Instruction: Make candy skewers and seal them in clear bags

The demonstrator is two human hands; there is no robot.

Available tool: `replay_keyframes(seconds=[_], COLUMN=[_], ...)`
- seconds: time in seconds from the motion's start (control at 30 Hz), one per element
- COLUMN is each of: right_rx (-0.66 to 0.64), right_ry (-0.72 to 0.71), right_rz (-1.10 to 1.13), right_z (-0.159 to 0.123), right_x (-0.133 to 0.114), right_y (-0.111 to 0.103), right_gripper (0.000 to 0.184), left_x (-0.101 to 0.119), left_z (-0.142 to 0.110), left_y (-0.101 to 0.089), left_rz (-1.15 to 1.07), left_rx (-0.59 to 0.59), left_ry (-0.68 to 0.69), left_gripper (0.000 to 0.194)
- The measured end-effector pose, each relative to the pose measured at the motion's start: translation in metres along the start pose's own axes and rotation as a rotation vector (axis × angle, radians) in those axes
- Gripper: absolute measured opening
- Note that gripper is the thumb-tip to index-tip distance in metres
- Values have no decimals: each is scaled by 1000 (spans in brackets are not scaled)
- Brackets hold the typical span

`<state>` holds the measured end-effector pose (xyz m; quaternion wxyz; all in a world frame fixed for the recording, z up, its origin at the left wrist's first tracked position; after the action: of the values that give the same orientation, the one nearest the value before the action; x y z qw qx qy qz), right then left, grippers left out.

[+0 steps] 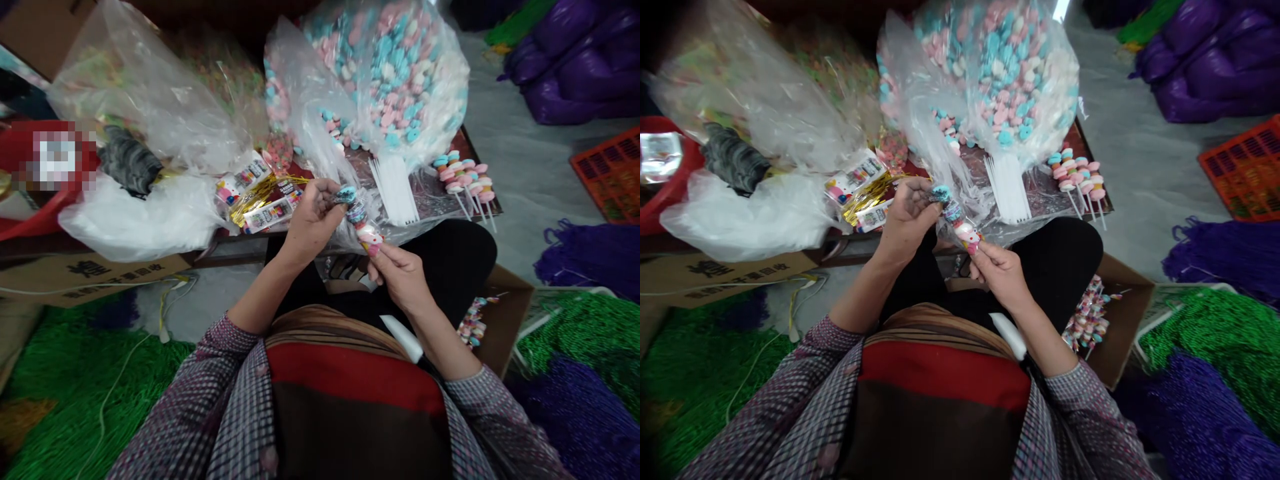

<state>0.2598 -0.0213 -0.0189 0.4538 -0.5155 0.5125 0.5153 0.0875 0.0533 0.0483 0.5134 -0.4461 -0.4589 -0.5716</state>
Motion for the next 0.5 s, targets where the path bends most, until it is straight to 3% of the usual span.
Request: replay_keyframes(seconds=[0.13,0.27,0.5], right_rx=[41,79,28], right_ry=[-80,-77,-67], right_rz=[-63,-99,-36], right_z=[1,2,4], right_x=[-6,-5,-6], right_y=[-2,-6,-5], right_gripper=[40,43,40], left_x=[4,6,12], left_z=[-4,-5,-2], left_y=[0,0,-11], left_rz=[-10,-9,-29], left_rx=[13,24,77], left_ry=[82,65,110], left_gripper=[23,21,24])
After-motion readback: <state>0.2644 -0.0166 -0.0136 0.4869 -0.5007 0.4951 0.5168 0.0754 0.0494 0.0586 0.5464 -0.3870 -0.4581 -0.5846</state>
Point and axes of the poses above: each hand's wrist, its own z-axis towards the middle knuckle, its own y-axis out of the palm, x = y × z, the point moved 10 cm from there along z, towards the middle knuckle, and after that the axes turned 5 degrees about -y, right-handed, at the moved point
